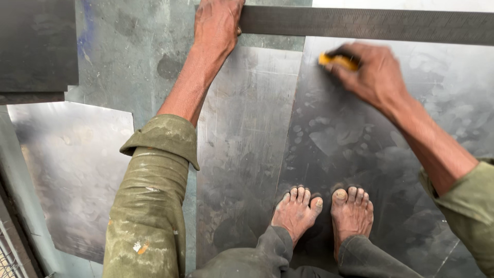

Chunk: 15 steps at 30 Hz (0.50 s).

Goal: The person uses a metal square ruler and a yellow marking tool to draw straight lines on large metal sheets. They repeatedly reposition the ruler and mark new lines across the surface of the sheets.

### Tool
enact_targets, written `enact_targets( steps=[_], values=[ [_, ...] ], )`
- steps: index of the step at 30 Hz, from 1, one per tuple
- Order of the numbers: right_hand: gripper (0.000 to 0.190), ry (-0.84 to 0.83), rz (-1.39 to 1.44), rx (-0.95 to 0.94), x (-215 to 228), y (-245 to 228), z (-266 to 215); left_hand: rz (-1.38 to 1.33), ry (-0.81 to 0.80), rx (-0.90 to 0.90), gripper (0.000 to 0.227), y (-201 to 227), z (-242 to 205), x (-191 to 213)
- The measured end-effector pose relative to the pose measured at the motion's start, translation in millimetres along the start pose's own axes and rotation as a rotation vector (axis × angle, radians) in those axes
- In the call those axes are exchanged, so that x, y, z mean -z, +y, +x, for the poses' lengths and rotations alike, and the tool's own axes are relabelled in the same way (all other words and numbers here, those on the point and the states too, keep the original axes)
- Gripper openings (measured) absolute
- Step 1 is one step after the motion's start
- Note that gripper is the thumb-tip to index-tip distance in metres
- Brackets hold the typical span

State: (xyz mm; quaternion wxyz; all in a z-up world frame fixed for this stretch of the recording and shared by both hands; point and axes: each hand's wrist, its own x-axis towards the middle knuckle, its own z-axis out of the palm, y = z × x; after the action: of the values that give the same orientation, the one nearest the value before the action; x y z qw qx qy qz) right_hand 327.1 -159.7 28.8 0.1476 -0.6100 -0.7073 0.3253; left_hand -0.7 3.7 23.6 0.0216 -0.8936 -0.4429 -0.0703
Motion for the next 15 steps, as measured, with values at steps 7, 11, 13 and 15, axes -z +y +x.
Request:
enact_targets(
  steps=[7, 11, 13, 15],
  values=[
    [0.024, 0.256, -0.126, 0.127, 4.8, 12.9, 15.7, 0.072, 0.042, 0.031, 0.027, 4.3, 6.1, -4.1],
    [0.028, 0.221, -0.114, 0.075, -1.2, 15.4, 15.1, 0.019, -0.094, 0.128, 0.024, -2.1, 8.6, -16.8],
    [0.023, 0.262, -0.195, 0.13, -0.1, 20.2, 20.9, 0.044, -0.058, 0.09, 0.026, -5.8, 11.1, -22.3],
    [0.022, 0.232, -0.231, 0.116, 6.5, 16.3, 28.2, 0.045, -0.04, 0.058, 0.024, -8.9, 13.1, -25.8]
  ],
)
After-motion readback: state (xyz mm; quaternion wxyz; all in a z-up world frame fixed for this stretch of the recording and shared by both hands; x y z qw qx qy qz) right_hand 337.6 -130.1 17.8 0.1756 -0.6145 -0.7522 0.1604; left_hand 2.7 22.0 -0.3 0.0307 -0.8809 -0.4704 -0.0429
